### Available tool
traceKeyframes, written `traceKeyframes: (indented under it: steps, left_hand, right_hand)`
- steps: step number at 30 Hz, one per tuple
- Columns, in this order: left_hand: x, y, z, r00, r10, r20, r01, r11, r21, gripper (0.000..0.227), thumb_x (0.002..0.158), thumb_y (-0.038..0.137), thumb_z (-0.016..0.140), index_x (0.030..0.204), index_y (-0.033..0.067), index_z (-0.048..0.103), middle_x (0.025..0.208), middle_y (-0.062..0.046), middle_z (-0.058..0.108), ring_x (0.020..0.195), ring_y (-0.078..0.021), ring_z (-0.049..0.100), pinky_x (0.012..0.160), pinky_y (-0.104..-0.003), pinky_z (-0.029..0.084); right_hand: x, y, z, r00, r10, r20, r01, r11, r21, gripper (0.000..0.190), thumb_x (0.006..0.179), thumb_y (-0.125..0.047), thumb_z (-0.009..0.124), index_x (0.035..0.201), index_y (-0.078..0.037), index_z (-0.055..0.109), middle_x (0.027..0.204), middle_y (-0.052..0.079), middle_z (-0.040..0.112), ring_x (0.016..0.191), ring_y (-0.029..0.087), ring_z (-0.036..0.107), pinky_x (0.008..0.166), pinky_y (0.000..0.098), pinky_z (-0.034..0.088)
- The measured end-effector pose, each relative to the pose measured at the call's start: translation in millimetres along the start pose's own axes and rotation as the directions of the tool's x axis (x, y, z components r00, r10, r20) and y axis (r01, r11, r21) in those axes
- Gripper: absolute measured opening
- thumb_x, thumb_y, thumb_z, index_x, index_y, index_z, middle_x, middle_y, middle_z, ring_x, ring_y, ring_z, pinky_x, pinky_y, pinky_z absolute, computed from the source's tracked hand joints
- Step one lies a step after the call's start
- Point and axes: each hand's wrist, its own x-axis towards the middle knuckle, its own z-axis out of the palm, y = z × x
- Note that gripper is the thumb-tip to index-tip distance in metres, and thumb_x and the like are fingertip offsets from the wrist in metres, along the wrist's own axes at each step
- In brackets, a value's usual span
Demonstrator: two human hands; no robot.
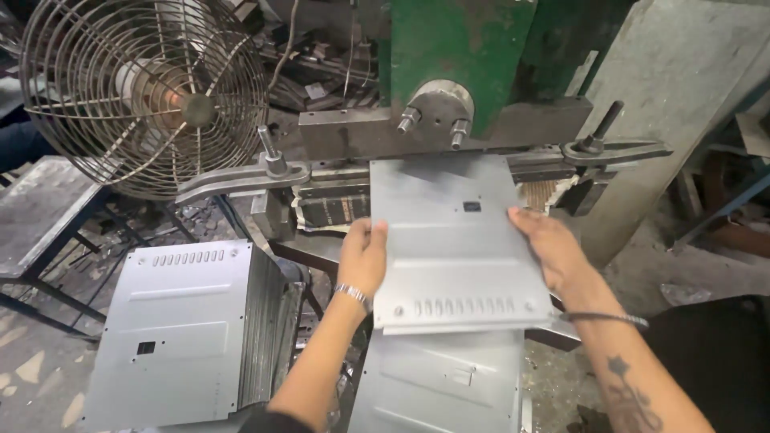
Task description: Operating a stamping press to process metal plates.
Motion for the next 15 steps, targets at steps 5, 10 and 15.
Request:
traceKeyframes:
  steps: [5, 10, 15]
  left_hand:
    - [13, 7, 16, 0.997, -0.042, -0.067, 0.049, 0.993, 0.105, 0.031, 0.101, 0.030, 0.060, 0.094, -0.0002, 0.059, 0.068, -0.008, 0.059, 0.064, -0.0175, 0.055, 0.066, -0.035, 0.048]
    - [7, 7, 17, 0.996, -0.066, -0.053, 0.065, 0.998, -0.016, 0.025, 0.100, 0.027, 0.060, 0.096, 0.0024, 0.060, 0.063, -0.004, 0.056, 0.059, -0.0125, 0.049, 0.059, -0.033, 0.044]
    - [-1, 9, 16, 0.998, -0.036, -0.055, 0.036, 0.999, -0.009, 0.025, 0.101, 0.027, 0.058, 0.099, 0.0029, 0.059, 0.061, -0.002, 0.053, 0.056, -0.0128, 0.047, 0.057, -0.032, 0.043]
  right_hand:
    - [23, -8, -10, 0.999, 0.035, -0.015, -0.037, 0.995, -0.092, 0.031, 0.097, -0.024, 0.067, 0.115, 0.000, 0.070, 0.105, 0.010, 0.075, 0.085, 0.019, 0.070, 0.076, 0.0381, 0.060]
    - [15, -10, -4, 0.997, 0.047, -0.061, -0.054, 0.990, -0.129, 0.034, 0.095, -0.024, 0.069, 0.116, 0.002, 0.071, 0.108, 0.012, 0.076, 0.086, 0.020, 0.071, 0.077, 0.0379, 0.059]
    - [9, -9, 1, 0.996, -0.003, -0.092, -0.012, 0.985, -0.171, 0.034, 0.095, -0.025, 0.069, 0.115, 0.002, 0.071, 0.107, 0.011, 0.077, 0.089, 0.018, 0.071, 0.080, 0.0341, 0.057]
